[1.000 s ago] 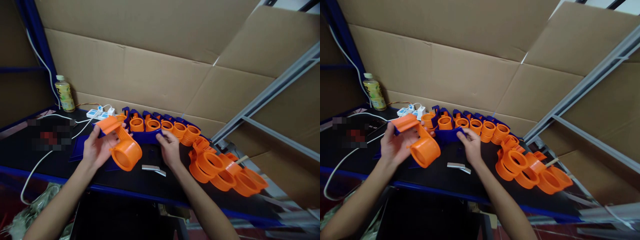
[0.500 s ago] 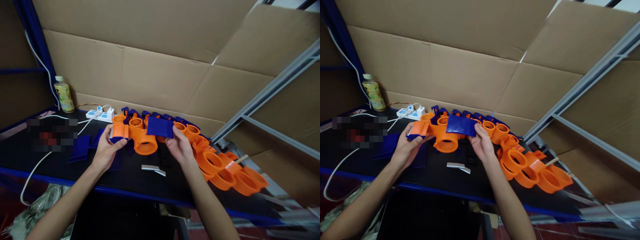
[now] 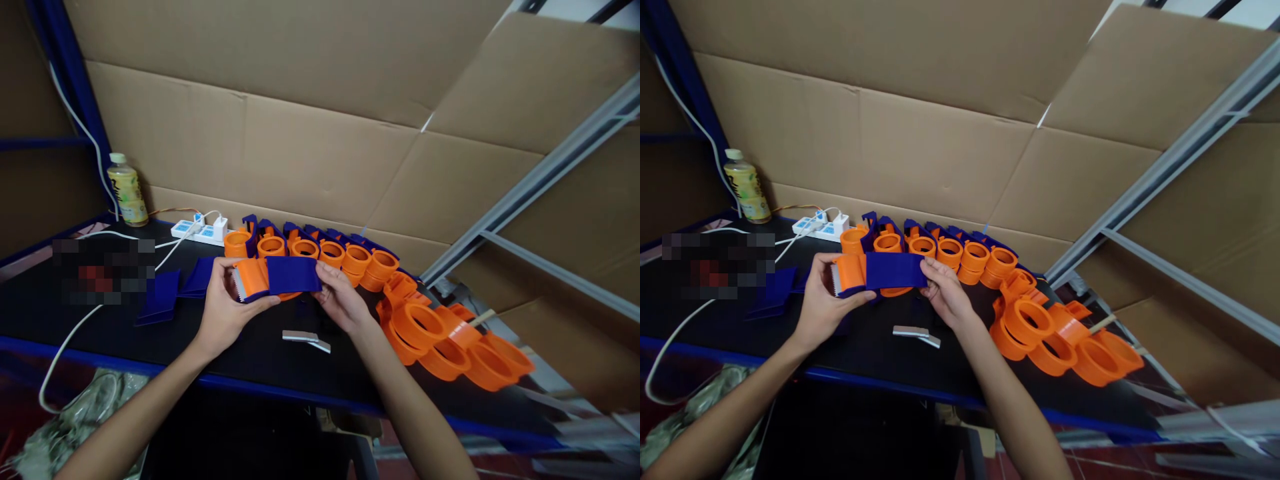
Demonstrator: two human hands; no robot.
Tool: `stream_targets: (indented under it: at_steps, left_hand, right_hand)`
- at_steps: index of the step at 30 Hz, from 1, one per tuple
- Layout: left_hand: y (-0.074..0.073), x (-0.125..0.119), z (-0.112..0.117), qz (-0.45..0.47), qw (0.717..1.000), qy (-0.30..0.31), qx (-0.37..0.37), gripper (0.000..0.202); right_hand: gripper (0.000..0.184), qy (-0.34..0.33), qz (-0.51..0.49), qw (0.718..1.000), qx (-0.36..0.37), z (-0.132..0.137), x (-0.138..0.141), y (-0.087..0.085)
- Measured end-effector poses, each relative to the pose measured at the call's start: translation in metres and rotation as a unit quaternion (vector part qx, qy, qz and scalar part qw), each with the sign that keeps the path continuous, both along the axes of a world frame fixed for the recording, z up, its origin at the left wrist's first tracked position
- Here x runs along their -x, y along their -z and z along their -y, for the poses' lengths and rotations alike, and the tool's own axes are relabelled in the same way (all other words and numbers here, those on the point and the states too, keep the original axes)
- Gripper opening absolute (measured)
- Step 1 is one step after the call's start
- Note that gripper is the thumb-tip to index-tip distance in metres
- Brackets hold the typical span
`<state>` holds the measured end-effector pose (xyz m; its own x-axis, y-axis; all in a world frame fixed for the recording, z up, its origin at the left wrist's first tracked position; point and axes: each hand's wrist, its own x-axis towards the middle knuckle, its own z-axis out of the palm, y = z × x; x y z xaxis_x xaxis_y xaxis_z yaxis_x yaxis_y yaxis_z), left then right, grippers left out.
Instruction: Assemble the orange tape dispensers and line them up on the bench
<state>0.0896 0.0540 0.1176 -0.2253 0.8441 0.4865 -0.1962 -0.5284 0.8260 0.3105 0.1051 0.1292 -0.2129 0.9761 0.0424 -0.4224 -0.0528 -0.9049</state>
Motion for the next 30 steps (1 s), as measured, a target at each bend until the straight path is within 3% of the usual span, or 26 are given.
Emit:
stream_targets:
  at_steps: [11, 19, 23, 27, 30]
  left_hand:
    - [0.01, 0.003, -0.005, -0.043, 0.999, -0.022, -0.017, 0.071]
    - [0.007, 0.006, -0.004, -0.037, 0.999, -0.026, -0.026, 0.068]
    - [0.006, 0.013, -0.004, -0.113, 0.987, -0.005, -0.111, 0.068]
    - [0.006, 0.019, -0.003, -0.21, 0.942, 0.027, -0.261, 0.077]
    - [0.009, 0.02, -0.003, -0.256, 0.914, 0.059, -0.309, 0.081]
  right_hand:
    - [0.025, -0.024, 0.004, 0.999, 0.028, -0.005, -0.001, 0.008]
    - [0.026, -0.041, 0.019, 0.999, 0.021, -0.006, 0.0, 0.008]
    - [0.021, -0.053, 0.033, 0.998, 0.011, -0.003, -0.001, 0.003]
    - [0.024, -0.053, 0.044, 0.997, -0.015, 0.0, 0.0, -0.001]
    - [0.03, -0.056, 0.044, 0.997, -0.03, 0.002, 0.003, -0.001]
